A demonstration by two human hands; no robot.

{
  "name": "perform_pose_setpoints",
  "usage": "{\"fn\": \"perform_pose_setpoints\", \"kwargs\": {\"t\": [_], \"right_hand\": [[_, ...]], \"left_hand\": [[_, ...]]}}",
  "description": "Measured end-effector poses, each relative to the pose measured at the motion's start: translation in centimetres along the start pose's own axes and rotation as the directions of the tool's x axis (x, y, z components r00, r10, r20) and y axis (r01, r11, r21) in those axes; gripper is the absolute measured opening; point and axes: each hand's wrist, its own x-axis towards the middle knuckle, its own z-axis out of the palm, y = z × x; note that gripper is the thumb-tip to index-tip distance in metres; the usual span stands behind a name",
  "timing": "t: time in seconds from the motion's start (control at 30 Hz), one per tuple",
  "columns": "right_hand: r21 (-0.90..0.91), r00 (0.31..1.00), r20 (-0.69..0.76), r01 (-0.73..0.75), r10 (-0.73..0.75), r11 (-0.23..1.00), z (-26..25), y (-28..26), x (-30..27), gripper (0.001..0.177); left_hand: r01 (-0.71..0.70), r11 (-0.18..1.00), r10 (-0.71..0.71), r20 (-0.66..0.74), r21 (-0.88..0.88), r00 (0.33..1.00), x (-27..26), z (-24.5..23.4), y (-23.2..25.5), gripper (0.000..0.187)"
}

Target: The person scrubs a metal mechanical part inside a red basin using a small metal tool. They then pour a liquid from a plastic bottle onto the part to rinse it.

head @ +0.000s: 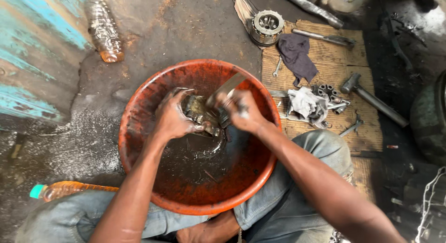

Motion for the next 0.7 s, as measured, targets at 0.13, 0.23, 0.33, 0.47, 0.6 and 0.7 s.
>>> {"fn": "perform_pose_setpoints", "kwargs": {"t": [0.13, 0.23, 0.33, 0.47, 0.6, 0.7], "right_hand": [[-0.304, 0.949, 0.124, -0.240, 0.288, 0.922, -0.6, -0.6, -0.1, 0.043], [-0.142, 0.991, 0.060, -0.108, 0.117, 0.984, 0.3, -0.5, -0.6, 0.043], [-0.099, 0.984, 0.179, 0.041, -0.023, 0.994, 0.0, -1.0, -0.3, 0.038], [-0.129, 0.979, 0.169, 0.137, -0.114, 0.982, 0.2, -2.1, -0.7, 0.033], [-0.241, 0.980, 0.188, 0.115, -0.070, 0.964, -0.5, -3.3, -0.5, 0.023], [-0.404, 0.936, -0.019, -0.328, 0.351, 0.854, -0.3, -2.7, -0.4, 0.037]], "left_hand": [[-0.009, 0.999, 0.010, 0.026, -0.037, 1.000, 0.4, 0.2, -0.2, 0.094], [-0.009, 1.000, 0.009, 0.022, -0.021, 1.000, -0.4, 0.4, -0.9, 0.097], [0.016, 1.000, -0.016, 0.033, -0.004, 0.999, 0.2, 0.6, -0.4, 0.098], [0.065, 0.997, -0.067, 0.046, 0.034, 0.997, -0.4, 0.5, -0.1, 0.099], [0.166, 0.979, -0.174, 0.061, 0.118, 0.983, -0.1, 0.9, 1.2, 0.109], [0.219, 0.966, -0.229, 0.054, 0.140, 0.972, -0.9, 1.9, 1.8, 0.104]]}}
